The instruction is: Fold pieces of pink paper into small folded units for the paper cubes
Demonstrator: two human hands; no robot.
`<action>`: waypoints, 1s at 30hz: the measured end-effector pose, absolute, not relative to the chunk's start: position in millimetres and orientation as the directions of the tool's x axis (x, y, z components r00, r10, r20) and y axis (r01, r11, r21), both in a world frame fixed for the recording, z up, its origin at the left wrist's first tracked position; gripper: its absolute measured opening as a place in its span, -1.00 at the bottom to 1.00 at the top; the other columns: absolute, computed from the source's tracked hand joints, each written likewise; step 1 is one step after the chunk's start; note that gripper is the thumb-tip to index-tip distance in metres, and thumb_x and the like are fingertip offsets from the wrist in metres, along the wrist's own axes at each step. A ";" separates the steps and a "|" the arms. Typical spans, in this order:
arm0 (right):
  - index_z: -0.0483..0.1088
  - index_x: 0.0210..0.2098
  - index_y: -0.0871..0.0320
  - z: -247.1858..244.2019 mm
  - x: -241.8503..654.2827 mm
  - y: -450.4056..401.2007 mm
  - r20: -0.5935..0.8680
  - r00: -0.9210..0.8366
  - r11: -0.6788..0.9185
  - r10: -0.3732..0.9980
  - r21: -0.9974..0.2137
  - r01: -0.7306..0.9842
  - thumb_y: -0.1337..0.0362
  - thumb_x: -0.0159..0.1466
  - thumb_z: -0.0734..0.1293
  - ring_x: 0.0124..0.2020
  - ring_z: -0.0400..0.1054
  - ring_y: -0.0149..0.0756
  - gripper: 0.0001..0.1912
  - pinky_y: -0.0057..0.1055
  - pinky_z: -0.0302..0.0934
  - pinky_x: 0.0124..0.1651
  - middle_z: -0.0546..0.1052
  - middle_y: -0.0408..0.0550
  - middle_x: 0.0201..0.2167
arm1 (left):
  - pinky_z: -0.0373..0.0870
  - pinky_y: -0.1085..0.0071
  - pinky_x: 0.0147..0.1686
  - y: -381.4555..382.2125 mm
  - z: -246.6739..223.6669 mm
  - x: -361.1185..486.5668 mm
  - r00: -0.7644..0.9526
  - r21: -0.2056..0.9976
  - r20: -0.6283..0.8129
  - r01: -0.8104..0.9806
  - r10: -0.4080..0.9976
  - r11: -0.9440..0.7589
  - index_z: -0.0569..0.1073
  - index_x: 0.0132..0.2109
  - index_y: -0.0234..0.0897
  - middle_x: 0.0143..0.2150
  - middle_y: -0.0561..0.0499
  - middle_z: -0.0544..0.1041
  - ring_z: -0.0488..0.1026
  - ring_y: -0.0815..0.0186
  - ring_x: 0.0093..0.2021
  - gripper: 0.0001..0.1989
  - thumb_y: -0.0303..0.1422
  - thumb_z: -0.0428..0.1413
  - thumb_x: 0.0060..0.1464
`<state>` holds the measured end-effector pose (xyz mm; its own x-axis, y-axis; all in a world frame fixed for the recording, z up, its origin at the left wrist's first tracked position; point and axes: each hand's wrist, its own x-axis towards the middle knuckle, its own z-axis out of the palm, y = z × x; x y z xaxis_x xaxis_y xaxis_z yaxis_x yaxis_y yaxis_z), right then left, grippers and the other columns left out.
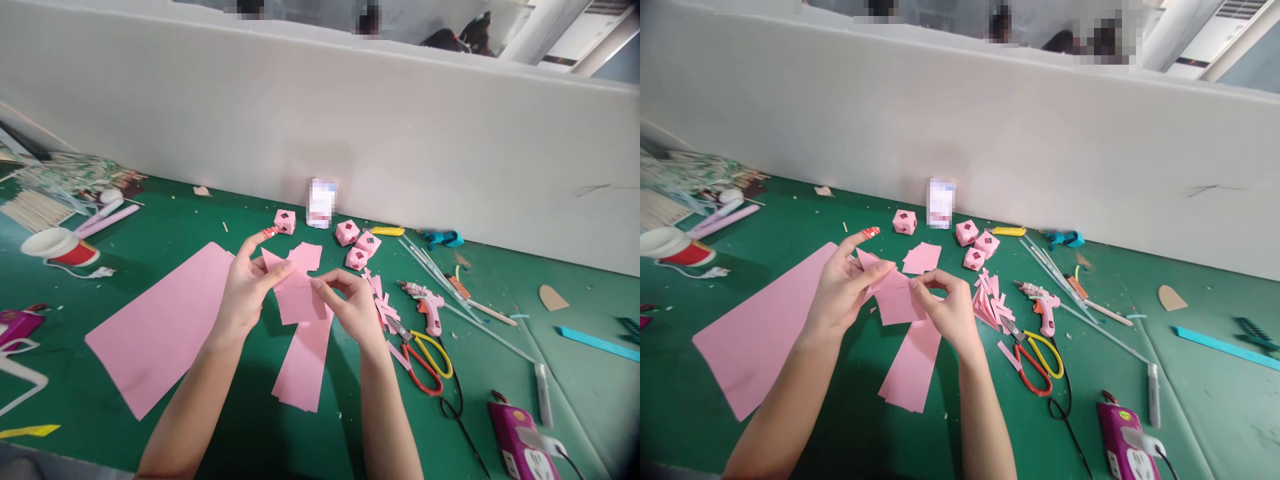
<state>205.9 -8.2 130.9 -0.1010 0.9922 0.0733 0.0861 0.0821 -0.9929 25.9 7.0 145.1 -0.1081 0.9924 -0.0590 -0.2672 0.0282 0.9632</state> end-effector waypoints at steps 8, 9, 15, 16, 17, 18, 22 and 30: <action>0.57 -0.35 0.11 129.5 208.7 -7.3 0.061 -0.122 0.072 0.991 -0.993 0.093 0.13 0.30 0.42 -0.22 0.53 -0.20 -0.80 -0.32 0.37 -0.10 0.66 -0.06 -0.30 | 0.57 0.42 -0.16 8.1 146.1 23.8 -0.142 0.957 -0.041 -0.290 0.989 -0.002 0.36 0.28 -0.15 -0.45 0.15 0.56 0.61 0.33 -0.30 -0.21 -0.37 0.45 -0.09; 0.57 -0.34 0.11 129.3 208.9 -7.2 0.054 -0.126 0.066 0.991 -0.993 0.094 0.12 0.30 0.42 -0.23 0.53 -0.20 -0.80 -0.33 0.36 -0.11 0.65 -0.06 -0.31 | 0.58 0.40 -0.14 8.3 145.6 23.1 -0.145 0.959 -0.035 -0.284 0.989 -0.007 0.36 0.29 -0.15 -0.44 0.16 0.56 0.61 0.33 -0.30 -0.20 -0.37 0.45 -0.08; 0.56 -0.33 0.12 125.9 211.9 -4.9 0.040 -0.121 0.053 0.992 -0.993 0.101 0.07 0.30 0.43 -0.22 0.52 -0.20 -0.76 -0.34 0.36 -0.13 0.64 -0.06 -0.30 | 0.57 0.28 -0.03 10.4 144.4 21.4 -0.147 0.966 -0.033 -0.260 0.989 -0.006 0.34 0.33 -0.15 -0.41 0.10 0.58 0.65 0.19 -0.13 -0.20 -0.29 0.44 -0.04; 0.56 -0.33 0.12 125.5 212.5 -4.6 0.038 -0.120 0.051 0.992 -0.993 0.105 0.06 0.30 0.43 -0.22 0.52 -0.20 -0.75 -0.33 0.36 -0.13 0.64 -0.06 -0.31 | 0.57 0.27 -0.03 10.6 144.2 21.2 -0.157 0.969 -0.022 -0.246 0.987 -0.018 0.34 0.33 -0.15 -0.40 0.08 0.59 0.65 0.16 -0.11 -0.20 -0.27 0.43 -0.03; 0.55 -0.33 0.12 125.4 213.1 -4.4 0.036 -0.121 0.049 0.992 -0.993 0.110 0.06 0.30 0.42 -0.22 0.52 -0.19 -0.75 -0.33 0.36 -0.13 0.64 -0.05 -0.31 | 0.57 0.26 -0.03 10.7 144.1 21.0 -0.172 0.973 -0.007 -0.229 0.985 -0.034 0.33 0.34 -0.15 -0.39 0.08 0.59 0.66 0.14 -0.11 -0.19 -0.26 0.43 -0.02; 0.55 -0.34 0.12 125.6 213.6 -4.5 0.035 -0.123 0.049 0.992 -0.992 0.113 0.05 0.30 0.42 -0.23 0.52 -0.18 -0.74 -0.32 0.36 -0.13 0.64 -0.05 -0.32 | 0.58 0.25 -0.02 10.6 143.9 20.8 -0.190 0.976 0.011 -0.212 0.982 -0.052 0.32 0.35 -0.14 -0.39 0.08 0.59 0.66 0.14 -0.12 -0.18 -0.26 0.43 -0.02; 0.53 -0.38 0.11 127.7 214.5 -6.1 0.052 -0.113 0.066 0.992 -0.991 0.120 0.05 0.29 0.43 -0.20 0.53 -0.15 -0.73 -0.28 0.36 -0.09 0.65 -0.02 -0.30 | 0.59 0.22 -0.03 10.0 143.3 21.4 -0.206 0.978 0.042 -0.194 0.978 -0.082 0.27 0.39 -0.05 -0.41 0.10 0.60 0.67 0.13 -0.13 -0.15 -0.26 0.42 0.00; 0.54 -0.37 0.13 124.6 216.4 -3.9 0.007 -0.113 0.017 0.994 -0.996 0.092 0.04 0.28 0.43 -0.31 0.49 -0.22 -0.72 -0.35 0.34 -0.24 0.61 -0.06 -0.38 | 0.62 0.28 -0.21 11.8 142.4 24.4 -0.213 0.978 0.028 -0.195 0.977 -0.071 0.23 0.37 -0.09 -0.39 0.08 0.60 0.65 0.10 -0.13 -0.27 -0.20 0.31 0.13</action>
<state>216.4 -3.9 124.6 -0.1130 0.9936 0.0068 0.0917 0.0173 -0.9956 24.4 11.8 142.4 -0.2127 0.9767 0.0282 -0.1954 -0.0708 0.9782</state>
